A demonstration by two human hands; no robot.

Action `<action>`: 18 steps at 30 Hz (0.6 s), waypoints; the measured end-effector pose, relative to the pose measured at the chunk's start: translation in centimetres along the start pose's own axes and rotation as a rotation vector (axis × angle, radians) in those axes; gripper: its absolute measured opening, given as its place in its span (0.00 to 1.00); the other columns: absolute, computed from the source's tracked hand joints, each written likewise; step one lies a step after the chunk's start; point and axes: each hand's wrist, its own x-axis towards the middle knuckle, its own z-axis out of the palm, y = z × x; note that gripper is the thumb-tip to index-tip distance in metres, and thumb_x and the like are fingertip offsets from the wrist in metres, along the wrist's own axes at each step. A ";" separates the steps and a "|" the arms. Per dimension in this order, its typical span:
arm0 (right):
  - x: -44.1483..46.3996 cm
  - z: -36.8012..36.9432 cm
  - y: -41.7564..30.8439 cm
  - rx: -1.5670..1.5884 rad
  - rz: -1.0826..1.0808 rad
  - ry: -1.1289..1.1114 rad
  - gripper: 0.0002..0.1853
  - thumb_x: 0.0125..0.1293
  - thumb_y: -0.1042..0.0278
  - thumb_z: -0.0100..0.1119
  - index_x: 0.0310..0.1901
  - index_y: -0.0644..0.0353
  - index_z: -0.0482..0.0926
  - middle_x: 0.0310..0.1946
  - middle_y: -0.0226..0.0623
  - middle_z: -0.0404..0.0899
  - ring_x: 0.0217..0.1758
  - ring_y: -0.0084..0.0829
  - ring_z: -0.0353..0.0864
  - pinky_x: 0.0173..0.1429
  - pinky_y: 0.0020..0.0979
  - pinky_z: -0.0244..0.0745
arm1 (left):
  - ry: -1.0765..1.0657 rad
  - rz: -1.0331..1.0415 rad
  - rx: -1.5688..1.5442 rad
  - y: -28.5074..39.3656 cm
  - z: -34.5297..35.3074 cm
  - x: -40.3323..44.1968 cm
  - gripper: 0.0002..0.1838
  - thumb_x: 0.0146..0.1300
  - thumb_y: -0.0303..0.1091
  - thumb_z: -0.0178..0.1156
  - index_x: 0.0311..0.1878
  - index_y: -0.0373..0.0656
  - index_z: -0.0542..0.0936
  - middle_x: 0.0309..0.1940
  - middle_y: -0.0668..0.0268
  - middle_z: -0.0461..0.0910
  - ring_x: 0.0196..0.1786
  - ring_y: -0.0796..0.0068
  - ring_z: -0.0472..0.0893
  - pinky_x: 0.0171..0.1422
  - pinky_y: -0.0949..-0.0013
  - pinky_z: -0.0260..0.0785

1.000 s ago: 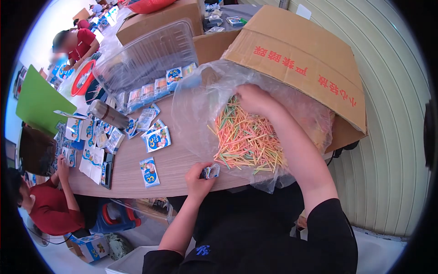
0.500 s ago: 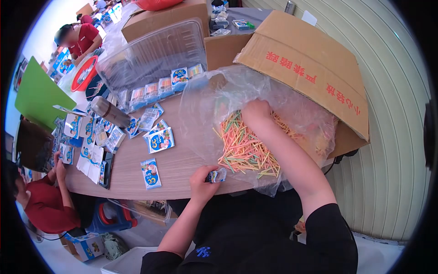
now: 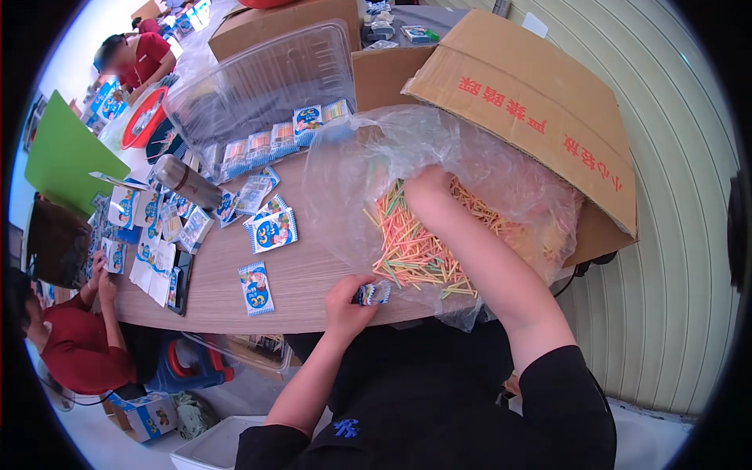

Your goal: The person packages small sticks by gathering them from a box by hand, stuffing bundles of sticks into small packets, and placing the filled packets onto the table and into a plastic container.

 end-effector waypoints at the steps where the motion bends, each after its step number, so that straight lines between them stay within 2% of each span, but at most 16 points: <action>1: 0.5 0.6 0.0 0.066 0.038 0.037 0.18 0.70 0.62 0.48 0.54 0.55 0.85 0.55 0.48 0.83 0.59 0.47 0.82 0.65 0.49 0.73 | -0.005 -0.012 0.004 0.0 0.0 0.0 0.19 0.42 0.19 0.71 0.42 0.39 0.85 0.34 0.60 0.84 0.37 0.67 0.85 0.43 0.69 0.76; 3: 0.6 0.9 0.2 0.135 0.075 0.075 0.19 0.70 0.62 0.48 0.55 0.55 0.84 0.56 0.49 0.82 0.60 0.47 0.81 0.67 0.49 0.71 | -0.003 -0.004 0.006 0.1 0.0 0.0 0.19 0.42 0.19 0.71 0.42 0.39 0.85 0.34 0.60 0.84 0.37 0.67 0.85 0.43 0.69 0.76; 6: -0.8 -1.2 1.2 0.175 0.141 -0.117 0.22 0.69 0.61 0.48 0.59 0.59 0.81 0.61 0.51 0.78 0.65 0.48 0.77 0.69 0.47 0.70 | 0.015 0.006 0.014 0.0 -0.1 0.0 0.19 0.42 0.19 0.71 0.42 0.39 0.85 0.34 0.61 0.84 0.37 0.68 0.84 0.43 0.69 0.76; 7: -1.2 -2.1 1.4 0.174 0.136 -0.119 0.22 0.69 0.61 0.48 0.59 0.59 0.81 0.61 0.51 0.78 0.65 0.48 0.77 0.69 0.47 0.70 | 0.016 0.004 0.009 0.0 -0.1 0.0 0.19 0.42 0.19 0.71 0.42 0.39 0.85 0.34 0.61 0.84 0.37 0.68 0.84 0.43 0.69 0.76; 10: -2.6 -5.9 2.3 0.067 -0.080 -0.358 0.26 0.70 0.58 0.49 0.63 0.66 0.75 0.63 0.57 0.74 0.68 0.52 0.74 0.72 0.46 0.67 | 0.013 -0.001 -0.001 0.0 0.0 0.0 0.19 0.42 0.19 0.71 0.42 0.39 0.85 0.34 0.61 0.84 0.37 0.68 0.84 0.43 0.69 0.76; 15: -4.4 -7.7 4.6 0.185 -0.167 -0.330 0.26 0.71 0.58 0.50 0.63 0.70 0.72 0.61 0.61 0.74 0.66 0.55 0.74 0.71 0.47 0.68 | 0.005 -0.004 0.008 0.1 0.1 0.2 0.20 0.41 0.19 0.70 0.42 0.39 0.85 0.34 0.60 0.84 0.37 0.68 0.84 0.44 0.69 0.76; 18: -4.4 -5.6 6.5 0.315 -0.272 -0.111 0.23 0.72 0.57 0.50 0.58 0.69 0.72 0.60 0.62 0.74 0.66 0.58 0.74 0.68 0.49 0.69 | 0.005 -0.021 0.005 0.2 0.1 0.0 0.20 0.41 0.19 0.70 0.42 0.39 0.85 0.34 0.60 0.84 0.37 0.67 0.84 0.44 0.69 0.75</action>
